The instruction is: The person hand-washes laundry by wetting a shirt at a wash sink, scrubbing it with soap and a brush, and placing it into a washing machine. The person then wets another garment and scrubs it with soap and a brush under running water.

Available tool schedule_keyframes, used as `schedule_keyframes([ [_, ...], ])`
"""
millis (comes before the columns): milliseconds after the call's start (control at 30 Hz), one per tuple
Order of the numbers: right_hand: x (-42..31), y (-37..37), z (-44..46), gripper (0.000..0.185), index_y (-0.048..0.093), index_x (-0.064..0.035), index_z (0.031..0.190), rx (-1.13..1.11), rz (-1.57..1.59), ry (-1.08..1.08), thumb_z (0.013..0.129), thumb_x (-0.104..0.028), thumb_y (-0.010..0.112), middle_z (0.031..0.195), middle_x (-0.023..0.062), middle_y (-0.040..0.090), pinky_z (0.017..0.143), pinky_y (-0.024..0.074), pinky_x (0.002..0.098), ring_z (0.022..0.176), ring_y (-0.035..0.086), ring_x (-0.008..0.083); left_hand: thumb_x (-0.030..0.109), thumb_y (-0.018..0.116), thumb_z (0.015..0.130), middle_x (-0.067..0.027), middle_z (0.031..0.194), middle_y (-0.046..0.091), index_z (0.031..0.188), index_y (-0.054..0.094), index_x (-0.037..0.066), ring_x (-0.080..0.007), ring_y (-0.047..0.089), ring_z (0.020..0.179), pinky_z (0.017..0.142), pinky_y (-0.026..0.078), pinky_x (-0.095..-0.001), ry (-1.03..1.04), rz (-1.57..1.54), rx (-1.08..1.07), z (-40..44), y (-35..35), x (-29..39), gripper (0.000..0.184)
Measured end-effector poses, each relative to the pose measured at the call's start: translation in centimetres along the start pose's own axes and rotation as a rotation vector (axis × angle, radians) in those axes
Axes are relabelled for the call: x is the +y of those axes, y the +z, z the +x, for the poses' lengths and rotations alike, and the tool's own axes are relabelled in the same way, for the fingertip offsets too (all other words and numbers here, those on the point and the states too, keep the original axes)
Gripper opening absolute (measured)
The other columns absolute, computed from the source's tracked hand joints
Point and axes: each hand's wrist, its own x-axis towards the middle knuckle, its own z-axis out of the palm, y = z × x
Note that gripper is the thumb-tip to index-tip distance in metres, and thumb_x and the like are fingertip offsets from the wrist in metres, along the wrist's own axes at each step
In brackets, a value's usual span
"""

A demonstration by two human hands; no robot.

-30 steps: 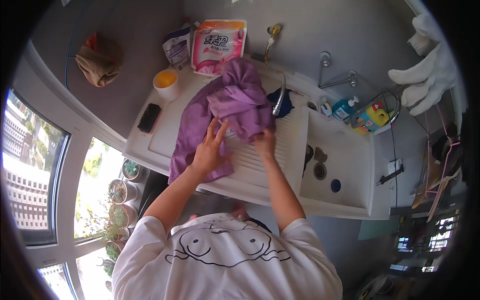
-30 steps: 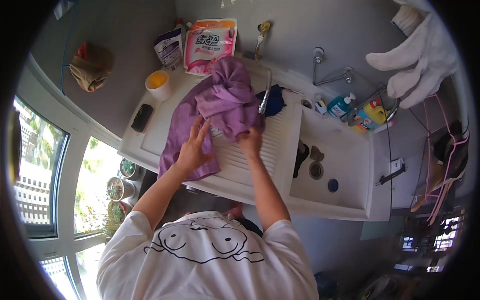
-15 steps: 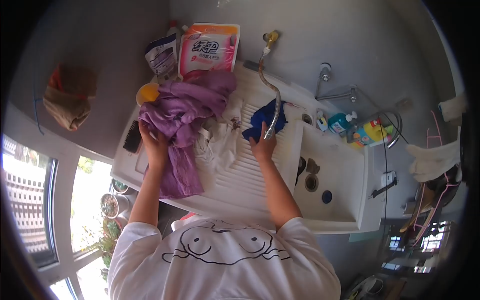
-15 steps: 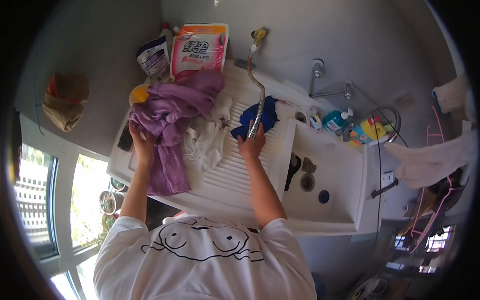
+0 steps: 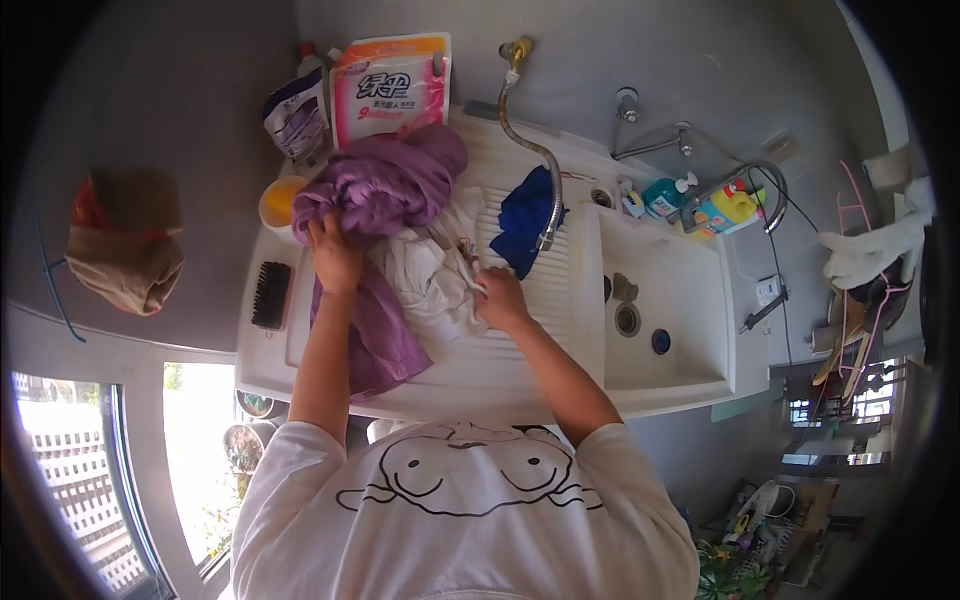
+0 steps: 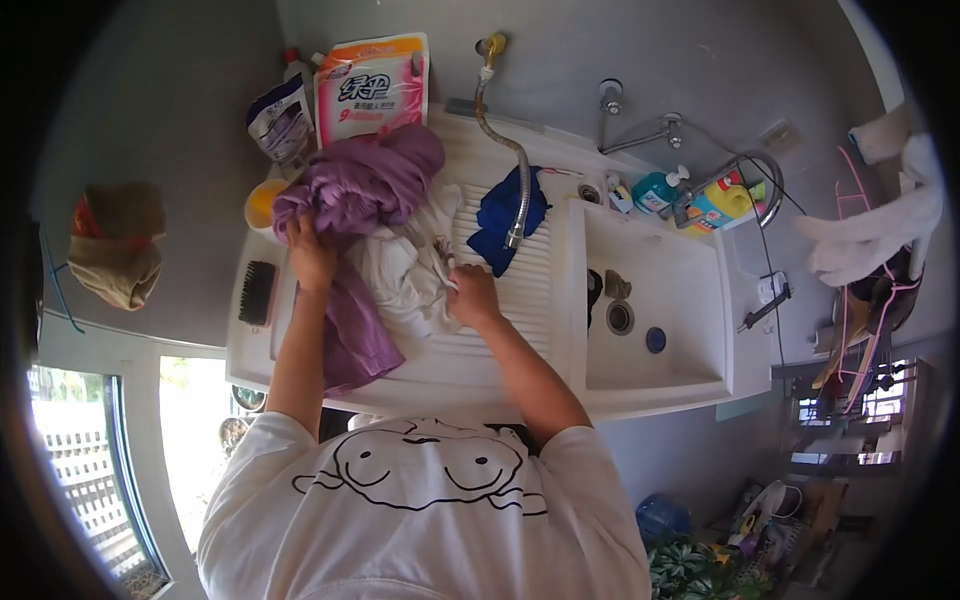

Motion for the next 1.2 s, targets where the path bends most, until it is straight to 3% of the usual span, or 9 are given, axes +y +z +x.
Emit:
schedule_keyframes([
  [367, 11.7, -11.5, -16.2, 0.015, 0.050, -0.0014, 0.079, -0.221, -0.186, 0.583, 0.066, -0.008, 0.054, 0.075, 0.0153, 0.055, 0.064, 0.0427, 0.0348, 0.071, 0.054, 0.0313, 0.007, 0.048, 0.067, -0.0141, 0.101, 0.045, 0.103, 0.045, 0.012, -0.0346, 0.044, 0.096, 0.072, 0.042, -0.0434, -0.192, 0.053, 0.050, -1.4, -3.4, 0.0, 0.036],
  [500, 14.8, -11.4, -17.8, 0.024, 0.051, -0.0010, 0.087, -0.036, 0.114, 0.509, 0.068, -0.012, 0.058, 0.081, 0.0151, 0.055, 0.070, 0.0420, 0.0330, 0.078, 0.054, 0.0288, 0.015, 0.055, 0.064, -0.0213, 0.118, 0.032, 0.116, 0.036, 0.009, -0.0347, 0.029, 0.113, 0.094, 0.020, -0.0483, -0.072, 0.394, -0.144, -4.6, -3.4, 4.1, 0.056],
  [567, 12.4, -11.2, -16.4, 0.035, 0.049, 0.0002, 0.097, 0.233, 0.199, 0.259, 0.069, -0.017, 0.061, 0.092, 0.0156, 0.053, 0.077, 0.0394, 0.0330, 0.088, 0.051, 0.0278, 0.020, 0.059, 0.062, -0.0205, 0.124, 0.027, 0.119, 0.034, 0.010, -0.0340, 0.022, 0.118, 0.094, 0.017, -0.0515, 0.017, 0.458, -0.169, -6.8, -3.7, 6.4, 0.064],
  [700, 10.1, -9.1, -14.5, 0.044, 0.045, -0.0004, 0.101, 0.006, 0.228, 0.027, 0.067, -0.022, 0.063, 0.101, 0.0193, 0.046, 0.077, 0.0370, 0.0394, 0.091, 0.045, 0.0353, 0.028, 0.063, 0.063, -0.0139, 0.119, 0.036, 0.112, 0.041, 0.009, -0.0283, 0.031, 0.114, 0.092, 0.023, -0.0500, 0.011, 0.457, -0.661, -9.2, -4.9, 9.0, 0.058],
  [900, 6.1, -7.2, -11.7, 0.042, 0.047, -0.0004, 0.094, 0.115, -0.009, -0.128, 0.066, -0.027, 0.061, 0.101, 0.0181, 0.047, 0.079, 0.0353, 0.0419, 0.094, 0.045, 0.0349, 0.032, 0.063, 0.065, -0.0141, 0.109, 0.048, 0.106, 0.047, 0.006, -0.0294, 0.048, 0.098, 0.079, 0.041, -0.0352, 0.048, 0.358, -1.320, -10.2, -7.4, 11.4, 0.051],
  [1033, 0.5, -9.5, -8.3, 0.038, 0.046, -0.0010, 0.097, 0.179, -0.212, -0.262, 0.069, -0.025, 0.059, 0.099, 0.0153, 0.048, 0.080, 0.0357, 0.0413, 0.091, 0.046, 0.0347, 0.033, 0.064, 0.063, -0.0130, 0.110, 0.048, 0.107, 0.047, 0.007, -0.0293, 0.046, 0.101, 0.079, 0.041, -0.0326, -0.055, -0.131, -1.240, -4.7, -12.0, 12.9, 0.054],
  [1067, -0.9, -9.9, -6.4, 0.038, 0.046, -0.0010, 0.097, 0.181, -0.219, -0.262, 0.069, -0.025, 0.059, 0.099, 0.0153, 0.048, 0.080, 0.0357, 0.0413, 0.091, 0.046, 0.0347, 0.033, 0.065, 0.062, -0.0126, 0.113, 0.046, 0.109, 0.046, 0.009, -0.0301, 0.043, 0.104, 0.082, 0.039, -0.0346, 0.129, -0.133, -0.866, -4.4, -11.9, 11.8, 0.057],
  [1100, -2.6, -9.9, -4.0, 0.036, 0.047, -0.0014, 0.098, 0.201, 0.029, -0.301, 0.071, -0.023, 0.058, 0.100, 0.0157, 0.047, 0.081, 0.0355, 0.0408, 0.092, 0.046, 0.0331, 0.033, 0.066, 0.061, -0.0121, 0.116, 0.044, 0.112, 0.045, 0.010, -0.0309, 0.040, 0.107, 0.084, 0.037, -0.0366, 0.297, -0.127, -0.495, -4.2, -11.8, 10.6, 0.060],
  [1200, -6.3, -8.9, 5.3, 0.032, 0.048, -0.0004, 0.099, 0.278, 0.478, -0.224, 0.073, -0.015, 0.058, 0.095, 0.0160, 0.050, 0.078, 0.0389, 0.0345, 0.088, 0.048, 0.0309, 0.044, 0.060, 0.064, -0.0120, 0.122, 0.037, 0.118, 0.040, 0.011, -0.0331, 0.027, 0.117, 0.094, 0.021, -0.0485, 0.393, 0.025, -0.506, -6.9, -6.2, 6.2, 0.066],
])
